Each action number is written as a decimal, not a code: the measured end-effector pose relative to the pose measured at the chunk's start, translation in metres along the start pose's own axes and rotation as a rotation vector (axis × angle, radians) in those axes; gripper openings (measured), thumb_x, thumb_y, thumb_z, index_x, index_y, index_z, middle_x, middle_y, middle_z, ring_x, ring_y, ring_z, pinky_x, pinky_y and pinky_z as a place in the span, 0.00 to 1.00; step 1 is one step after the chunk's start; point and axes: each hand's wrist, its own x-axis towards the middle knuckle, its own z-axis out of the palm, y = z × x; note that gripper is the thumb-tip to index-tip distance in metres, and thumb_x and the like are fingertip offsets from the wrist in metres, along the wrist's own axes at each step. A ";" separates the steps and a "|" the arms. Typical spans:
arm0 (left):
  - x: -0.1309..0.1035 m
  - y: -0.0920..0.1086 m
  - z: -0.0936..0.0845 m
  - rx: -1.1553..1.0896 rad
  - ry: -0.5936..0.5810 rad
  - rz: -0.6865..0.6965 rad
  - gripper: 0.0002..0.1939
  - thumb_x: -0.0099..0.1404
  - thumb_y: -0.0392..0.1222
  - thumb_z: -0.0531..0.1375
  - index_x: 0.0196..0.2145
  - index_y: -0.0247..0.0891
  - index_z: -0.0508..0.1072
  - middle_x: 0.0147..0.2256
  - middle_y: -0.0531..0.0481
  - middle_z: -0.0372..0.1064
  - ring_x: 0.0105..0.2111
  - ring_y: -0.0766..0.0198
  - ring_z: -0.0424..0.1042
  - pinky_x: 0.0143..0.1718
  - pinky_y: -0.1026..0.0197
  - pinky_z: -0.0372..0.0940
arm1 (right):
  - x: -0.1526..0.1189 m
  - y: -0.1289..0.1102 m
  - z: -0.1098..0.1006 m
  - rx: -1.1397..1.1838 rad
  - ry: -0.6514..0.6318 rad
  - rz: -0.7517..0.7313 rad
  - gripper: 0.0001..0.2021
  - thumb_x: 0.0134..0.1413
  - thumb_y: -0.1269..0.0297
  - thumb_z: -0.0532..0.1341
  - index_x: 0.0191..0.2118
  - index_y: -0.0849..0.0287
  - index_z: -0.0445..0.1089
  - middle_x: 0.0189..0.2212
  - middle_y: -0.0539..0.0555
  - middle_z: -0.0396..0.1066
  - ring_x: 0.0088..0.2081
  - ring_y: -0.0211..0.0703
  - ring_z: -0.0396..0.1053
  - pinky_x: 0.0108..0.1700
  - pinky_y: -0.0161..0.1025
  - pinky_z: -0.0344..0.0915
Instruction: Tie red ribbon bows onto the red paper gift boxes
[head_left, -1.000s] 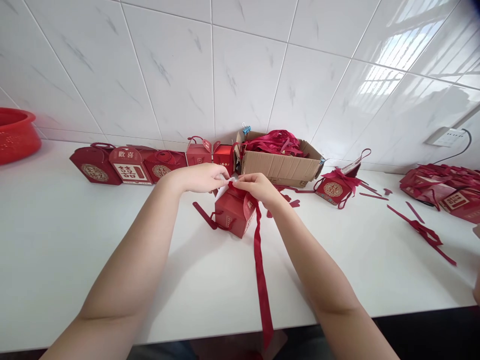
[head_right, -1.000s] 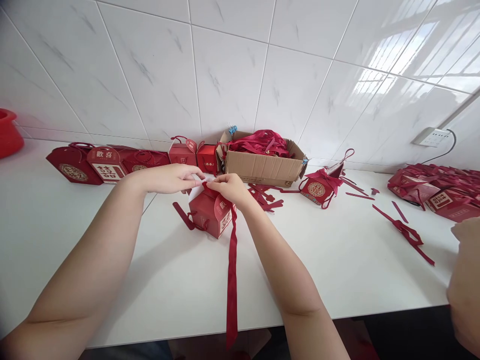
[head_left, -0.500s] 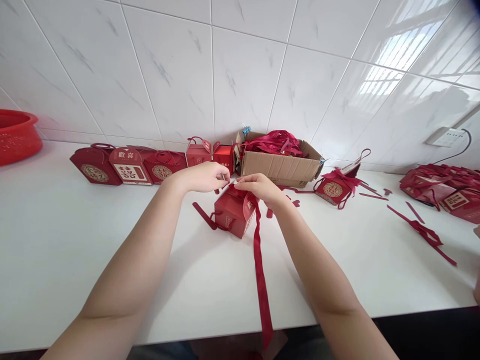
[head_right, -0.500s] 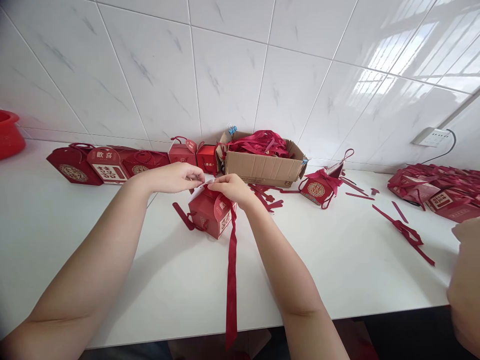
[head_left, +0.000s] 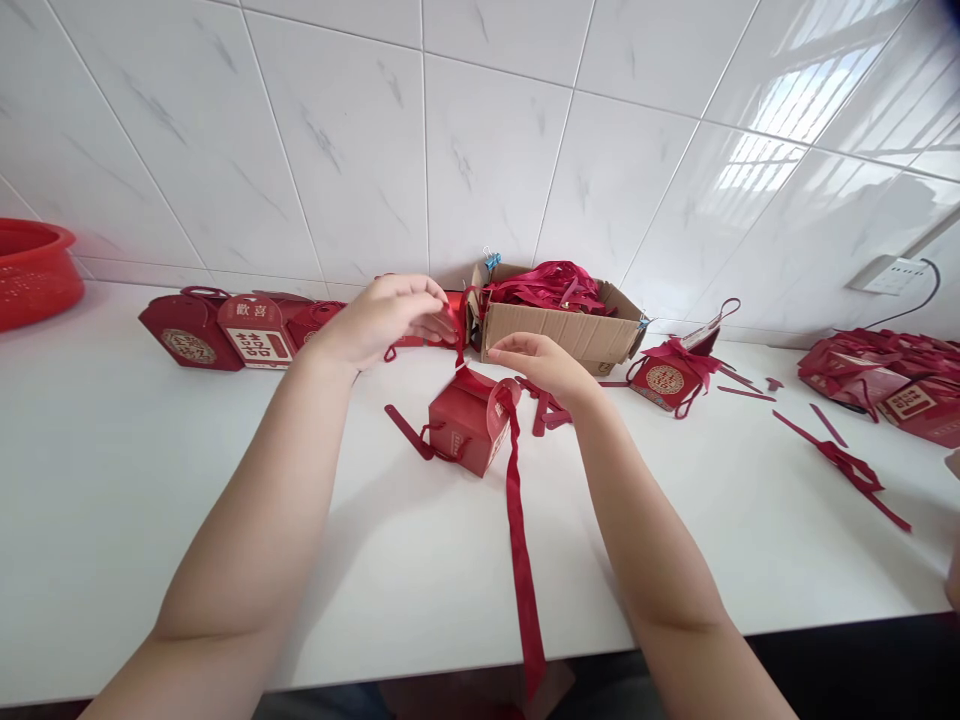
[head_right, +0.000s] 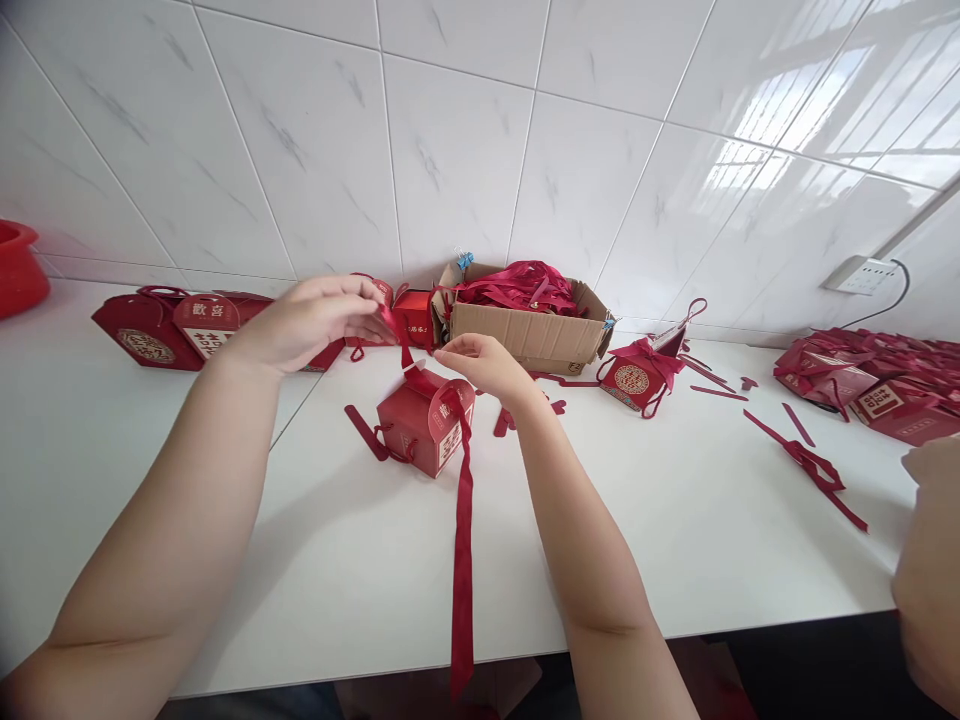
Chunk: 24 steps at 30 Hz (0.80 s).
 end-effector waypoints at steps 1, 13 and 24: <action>-0.001 0.003 -0.002 -0.117 0.011 0.020 0.02 0.56 0.34 0.58 0.27 0.35 0.70 0.26 0.49 0.71 0.29 0.60 0.74 0.33 0.59 0.65 | -0.001 -0.001 -0.003 -0.034 0.023 -0.007 0.15 0.51 0.50 0.62 0.37 0.56 0.72 0.33 0.49 0.71 0.28 0.33 0.63 0.27 0.31 0.58; -0.033 0.036 -0.017 -0.497 0.192 0.354 0.09 0.60 0.30 0.50 0.28 0.34 0.70 0.30 0.49 0.74 0.36 0.54 0.77 0.33 0.60 0.66 | -0.020 -0.006 -0.025 -0.627 -0.466 0.165 0.25 0.36 0.38 0.67 0.24 0.59 0.72 0.26 0.55 0.73 0.23 0.39 0.67 0.22 0.35 0.58; -0.041 0.041 -0.016 -0.512 0.263 0.426 0.09 0.61 0.32 0.51 0.29 0.35 0.70 0.31 0.50 0.74 0.38 0.54 0.77 0.38 0.57 0.67 | -0.007 0.004 -0.011 -0.660 -0.396 0.297 0.05 0.45 0.64 0.63 0.25 0.59 0.72 0.23 0.56 0.75 0.27 0.44 0.72 0.27 0.37 0.65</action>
